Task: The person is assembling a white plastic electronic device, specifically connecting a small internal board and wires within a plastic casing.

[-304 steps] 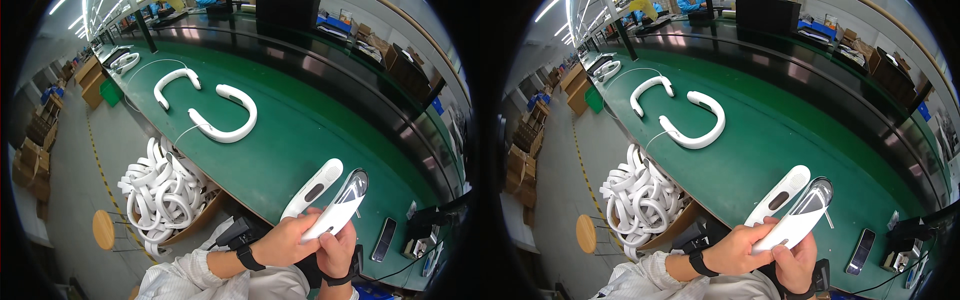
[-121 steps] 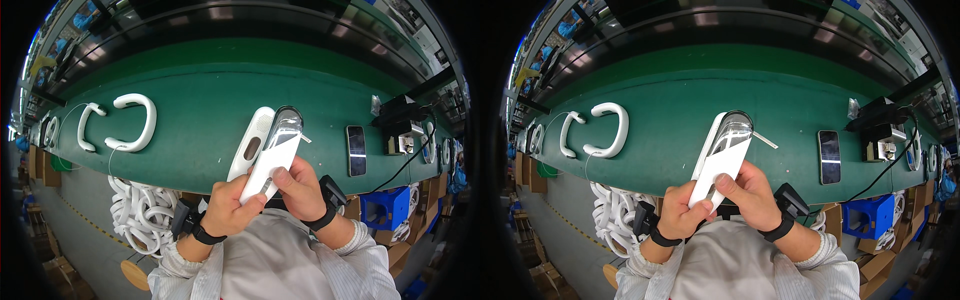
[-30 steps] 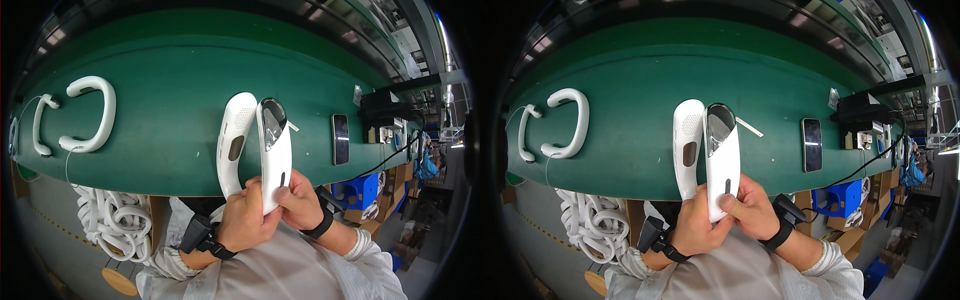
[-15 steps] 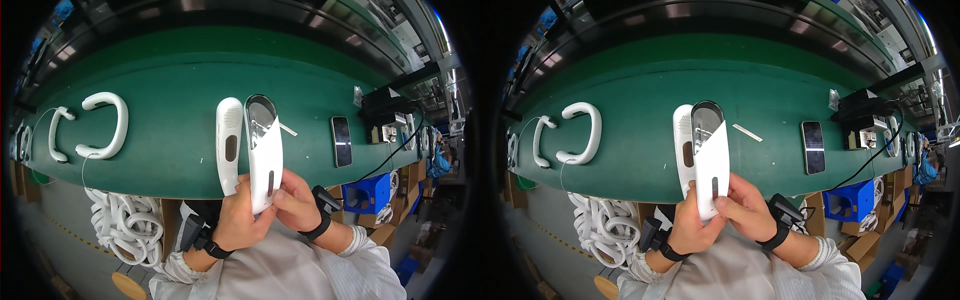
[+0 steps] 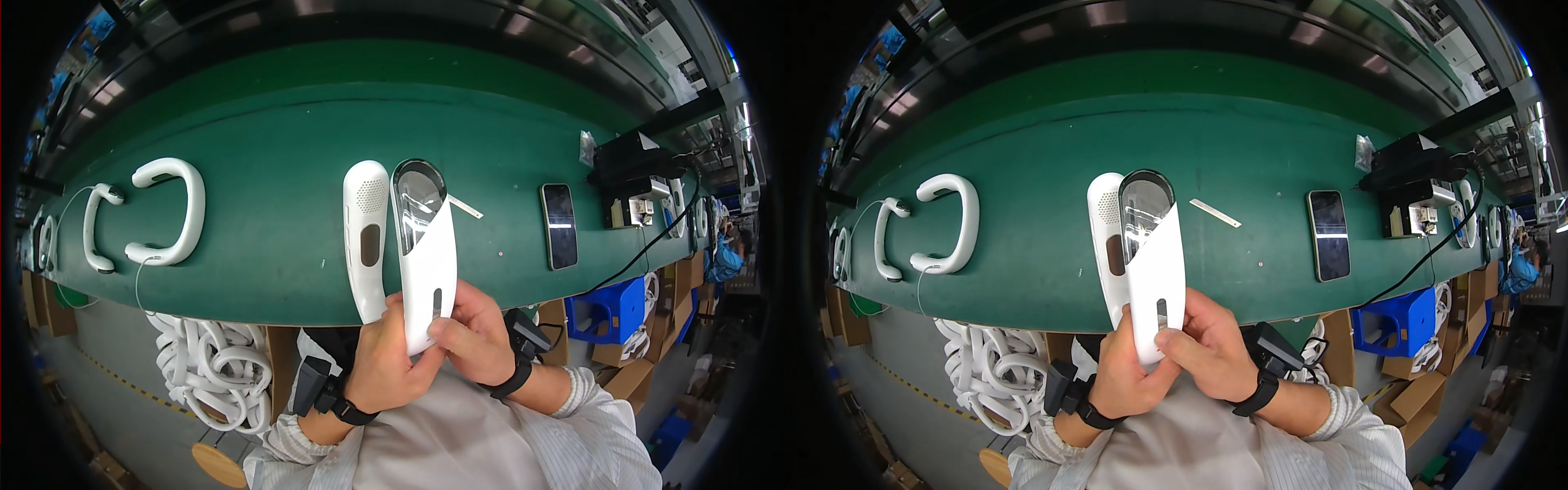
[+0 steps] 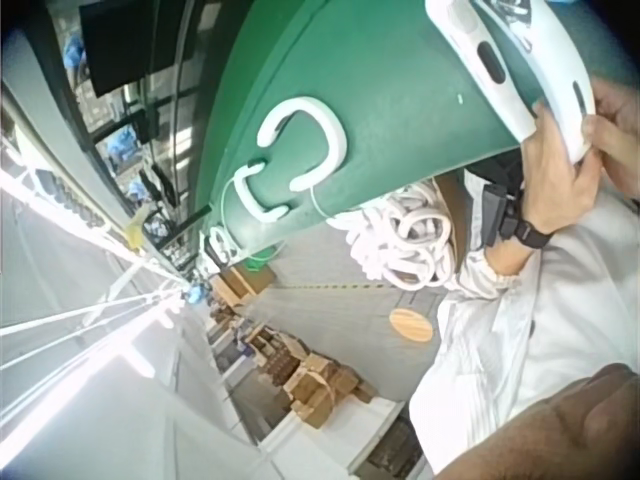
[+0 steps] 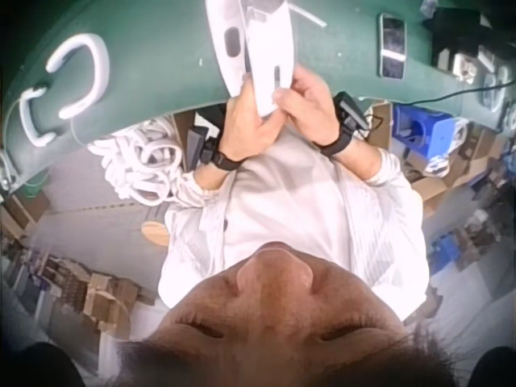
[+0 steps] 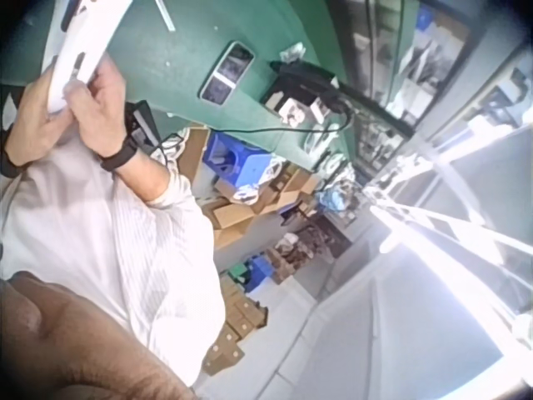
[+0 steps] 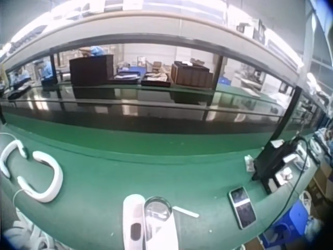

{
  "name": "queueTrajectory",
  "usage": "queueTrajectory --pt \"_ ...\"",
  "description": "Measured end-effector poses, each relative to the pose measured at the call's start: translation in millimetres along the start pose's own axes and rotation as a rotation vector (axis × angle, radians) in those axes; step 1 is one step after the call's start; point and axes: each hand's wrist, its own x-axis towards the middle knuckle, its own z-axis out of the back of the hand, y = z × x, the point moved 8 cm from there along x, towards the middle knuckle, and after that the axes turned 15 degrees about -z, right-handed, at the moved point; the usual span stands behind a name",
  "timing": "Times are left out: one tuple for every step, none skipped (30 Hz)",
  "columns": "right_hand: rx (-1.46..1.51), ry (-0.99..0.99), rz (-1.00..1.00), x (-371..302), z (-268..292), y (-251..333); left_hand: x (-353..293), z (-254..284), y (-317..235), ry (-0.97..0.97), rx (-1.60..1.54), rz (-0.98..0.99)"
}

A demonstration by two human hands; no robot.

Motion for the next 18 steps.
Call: queueTrajectory --pt "0.000 -0.017 -0.002 -0.8 -0.1 0.7 -0.1 0.6 -0.6 -0.006 -0.013 -0.001" --pt "0.000 -0.016 -0.002 -0.4 -0.1 0.9 -0.3 1.5 -1.0 -0.012 -0.025 -0.003" --pt "-0.028 -0.013 -0.004 0.2 -0.7 1.4 -0.4 2.3 -1.9 -0.013 -0.025 -0.003" --pt "-0.057 -0.010 -0.005 0.7 -1.6 1.6 -1.0 2.6 -1.0 -0.012 -0.046 0.026" --pt "-0.057 -0.010 -0.005 0.8 -2.1 1.6 -1.9 2.5 0.5 -0.010 -0.068 0.054" --pt "-0.041 -0.005 0.004 0.8 -2.7 2.1 -3.0 2.9 1.3 -0.011 -0.068 0.053" --pt "-0.024 -0.001 0.012 0.7 -3.2 2.7 -4.6 1.9 2.8 0.009 -0.045 0.050" --pt "-0.025 0.000 0.012 0.5 -3.7 2.7 -5.8 1.1 3.5 0.028 -0.023 0.048" --pt "-0.017 0.000 0.014 0.3 -3.9 2.9 -5.8 1.1 2.6 0.027 -0.022 0.048" --pt "-0.010 0.000 0.016 0.1 -3.8 3.2 -6.0 0.5 2.7 0.025 -0.038 0.072" --pt "-0.010 0.001 0.016 -0.1 -3.0 3.4 -6.5 -0.1 3.7 0.024 -0.055 0.097" --pt "-0.029 0.009 -0.009 0.1 -2.5 2.1 -6.4 -0.1 4.4 0.023 -0.055 0.097" --pt "-0.047 0.016 -0.033 0.5 -2.6 0.7 -5.3 0.5 3.1 0.021 -0.034 0.063" --pt "-0.048 0.017 -0.033 0.8 -2.9 1.3 -4.4 1.3 1.0 0.019 -0.013 0.030" --pt "-0.049 0.023 -0.036 1.1 -3.8 1.8 -4.5 1.7 0.9 0.018 -0.013 0.030" --pt "-0.050 0.029 -0.038 1.1 -4.6 2.1 -4.9 2.1 1.3 0.013 -0.029 0.039" --pt "-0.051 0.030 -0.037 1.3 -4.6 1.8 -4.9 2.5 1.9 0.008 -0.045 0.047" --pt "-0.063 0.025 -0.025 1.1 -4.2 1.7 -4.6 2.8 1.3 0.007 -0.045 0.045"
